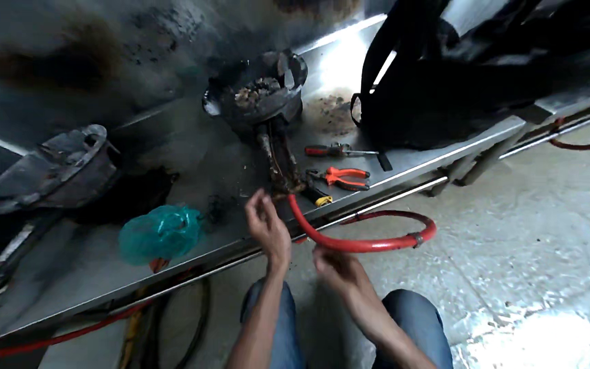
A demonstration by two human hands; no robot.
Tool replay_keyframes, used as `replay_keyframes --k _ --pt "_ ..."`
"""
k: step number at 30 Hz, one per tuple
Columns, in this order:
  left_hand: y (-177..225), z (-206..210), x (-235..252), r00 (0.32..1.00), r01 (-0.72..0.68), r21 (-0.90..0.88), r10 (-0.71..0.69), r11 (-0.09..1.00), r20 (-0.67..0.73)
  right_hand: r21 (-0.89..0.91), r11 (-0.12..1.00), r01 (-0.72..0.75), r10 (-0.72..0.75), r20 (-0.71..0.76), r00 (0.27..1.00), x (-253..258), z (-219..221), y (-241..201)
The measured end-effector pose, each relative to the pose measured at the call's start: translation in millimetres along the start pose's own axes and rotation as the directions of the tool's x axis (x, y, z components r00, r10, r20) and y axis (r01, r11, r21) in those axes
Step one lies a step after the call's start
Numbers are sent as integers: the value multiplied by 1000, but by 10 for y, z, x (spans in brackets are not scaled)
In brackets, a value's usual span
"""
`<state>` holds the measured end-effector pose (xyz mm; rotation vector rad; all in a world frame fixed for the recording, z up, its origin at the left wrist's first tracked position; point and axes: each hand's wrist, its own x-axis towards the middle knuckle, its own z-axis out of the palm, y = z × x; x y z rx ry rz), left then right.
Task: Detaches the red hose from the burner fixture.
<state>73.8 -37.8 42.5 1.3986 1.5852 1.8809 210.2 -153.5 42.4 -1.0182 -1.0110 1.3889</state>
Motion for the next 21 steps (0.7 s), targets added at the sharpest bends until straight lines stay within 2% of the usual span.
replay_keyframes --k 1,2,3,4,5,6,7,10,13,15,18,21 --pt "-12 -62 -130 995 102 -18 -102 995 21 -268 956 121 -89 129 988 -55 -85 -52" --pt "-27 -113 -252 968 245 -42 -242 969 70 -469 825 315 -241 212 947 -97 -158 -81" --pt "-36 -139 -334 906 412 -80 -399 908 138 -608 636 475 -392 276 878 -94 -226 -124" --pt "-47 -132 -360 822 559 -133 -526 819 219 -697 442 565 -497 334 801 -41 -276 -183" --pt "-68 -110 -355 731 673 -192 -602 715 320 -760 285 584 -553 367 748 29 -296 -230" --pt "-120 -94 -346 664 738 -259 -602 623 443 -810 164 563 -591 377 714 81 -282 -248" --pt "-177 -76 -335 630 769 -339 -551 542 547 -849 74 524 -616 374 693 106 -242 -249" --pt "-310 -12 -313 601 799 -535 -385 275 700 -932 -84 352 -637 321 700 115 -121 -253" --pt "-390 1 -316 562 812 -576 -402 100 723 -970 -139 201 -588 244 771 231 -154 -147" --pt "-433 3 -304 569 803 -592 -378 65 731 -969 -166 184 -624 248 741 331 -218 -9" --pt "-457 -9 -283 606 781 -618 -342 85 718 -988 -47 149 -591 148 793 284 -183 64" --pt "-429 -9 -284 647 757 -626 -345 186 680 -995 46 87 -541 48 840 226 -146 146"
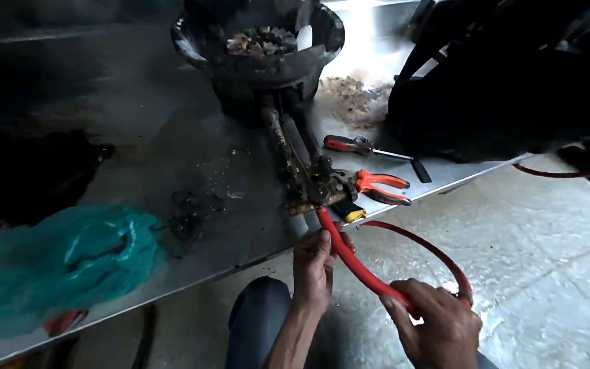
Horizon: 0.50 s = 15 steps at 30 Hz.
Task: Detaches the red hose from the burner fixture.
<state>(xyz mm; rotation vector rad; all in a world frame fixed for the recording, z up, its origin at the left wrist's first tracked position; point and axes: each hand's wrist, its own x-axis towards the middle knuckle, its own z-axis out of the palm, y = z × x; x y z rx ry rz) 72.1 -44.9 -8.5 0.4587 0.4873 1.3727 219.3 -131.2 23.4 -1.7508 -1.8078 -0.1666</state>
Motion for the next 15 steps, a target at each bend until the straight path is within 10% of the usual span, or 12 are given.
replay_keyframes --k 15 --pt "103 63 -38 970 -232 508 237 829 56 310 922 -232 192 155 969 -452 655 -188"
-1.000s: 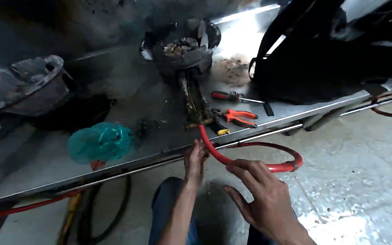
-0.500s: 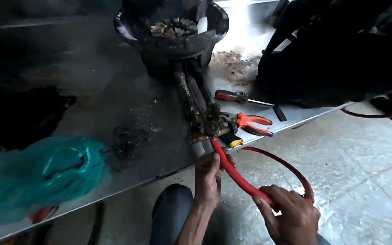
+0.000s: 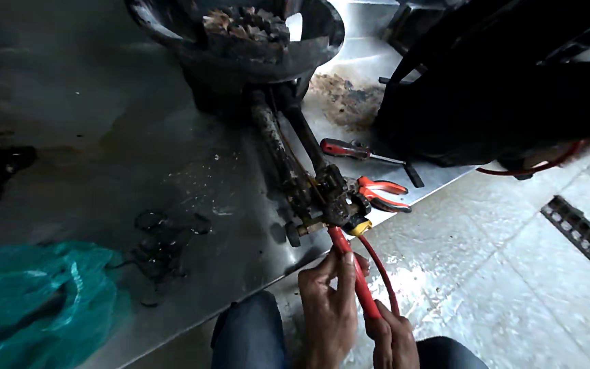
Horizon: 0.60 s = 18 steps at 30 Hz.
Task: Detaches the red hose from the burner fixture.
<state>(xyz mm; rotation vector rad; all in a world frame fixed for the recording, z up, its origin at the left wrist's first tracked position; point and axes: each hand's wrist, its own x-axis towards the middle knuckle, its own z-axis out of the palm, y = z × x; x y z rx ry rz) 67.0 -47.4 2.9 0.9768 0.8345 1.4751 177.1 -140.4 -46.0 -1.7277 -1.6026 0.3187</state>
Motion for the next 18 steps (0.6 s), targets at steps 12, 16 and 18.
replay_keyframes --k 12,16,18 --pt "107 -29 -15 996 81 66 -83 995 27 -96 995 -3 -3 -65 998 -20 46 -27" --pt "60 -54 -23 976 219 -198 -210 955 63 -147 989 6 0 39 999 100 -288 -49" --pt "8 -92 -16 960 279 -298 -266 913 83 -143 990 10 3 89 996 159 -429 -43"
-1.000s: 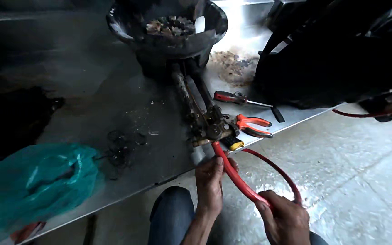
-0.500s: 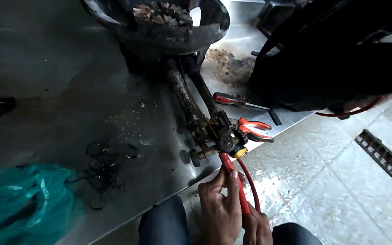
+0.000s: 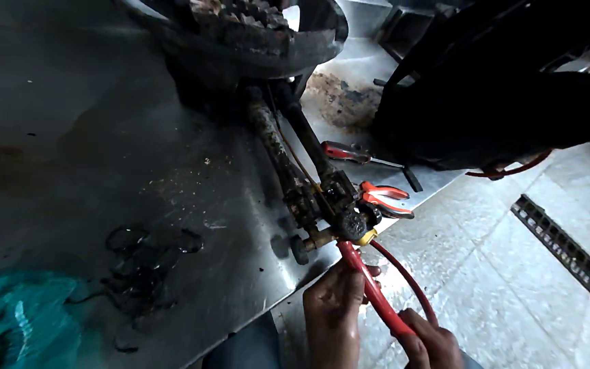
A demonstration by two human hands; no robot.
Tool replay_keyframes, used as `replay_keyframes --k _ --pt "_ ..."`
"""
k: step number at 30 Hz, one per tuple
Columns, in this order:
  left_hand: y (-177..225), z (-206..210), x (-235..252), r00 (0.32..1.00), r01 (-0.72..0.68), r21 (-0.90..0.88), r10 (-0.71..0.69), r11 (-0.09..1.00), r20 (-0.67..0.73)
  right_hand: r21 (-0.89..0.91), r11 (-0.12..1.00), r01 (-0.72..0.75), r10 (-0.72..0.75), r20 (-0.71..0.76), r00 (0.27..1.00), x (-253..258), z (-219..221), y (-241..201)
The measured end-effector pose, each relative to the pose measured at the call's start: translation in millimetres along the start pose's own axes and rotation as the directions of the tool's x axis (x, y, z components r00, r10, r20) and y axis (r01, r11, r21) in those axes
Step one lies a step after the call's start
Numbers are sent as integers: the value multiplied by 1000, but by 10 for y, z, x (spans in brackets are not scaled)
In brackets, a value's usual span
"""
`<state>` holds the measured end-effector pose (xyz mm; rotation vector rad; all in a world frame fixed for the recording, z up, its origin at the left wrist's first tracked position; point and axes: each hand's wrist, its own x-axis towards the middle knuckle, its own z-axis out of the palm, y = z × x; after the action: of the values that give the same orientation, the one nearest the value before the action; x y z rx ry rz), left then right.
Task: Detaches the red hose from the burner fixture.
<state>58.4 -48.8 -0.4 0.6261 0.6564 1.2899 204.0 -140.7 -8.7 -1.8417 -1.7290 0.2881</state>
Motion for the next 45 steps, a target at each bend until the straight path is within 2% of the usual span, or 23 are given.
replay_keyframes --k 3,6,9,12,18,24,28,36,40,45 --pt "-30 -69 28 999 40 -83 -37 996 36 -1 998 68 -68 11 998 71 -131 17" --pt "-36 -35 5 1000 13 -85 -15 996 -17 -1 992 124 -124 -16 992 132 -166 -110" --pt "-109 12 -36 996 -81 -108 77 991 -37 -58 995 77 -75 32 997 193 -125 -290" --pt "-239 15 -19 984 -180 -118 179 977 -20 -176 982 68 -70 -6 998 206 -35 -328" --pt "-358 22 25 965 -261 -145 263 954 -5 -117 993 32 -47 -128 991 133 125 -301" --pt "-358 -12 29 967 -250 -217 253 944 -13 -48 998 -40 33 -136 990 92 223 -354" --pt "-393 -50 57 963 -256 -264 268 930 11 -62 998 -29 19 -160 987 89 239 -338" --pt "-432 -171 105 932 -321 -188 345 928 112 -96 995 -5 -11 -159 987 117 212 -307" --pt "-366 -185 84 943 -286 -124 302 950 141 -149 989 -1 -30 -205 978 106 276 -307" --pt "-342 -171 65 961 -225 -171 247 959 123 -95 995 -19 2 -181 983 126 282 -325"
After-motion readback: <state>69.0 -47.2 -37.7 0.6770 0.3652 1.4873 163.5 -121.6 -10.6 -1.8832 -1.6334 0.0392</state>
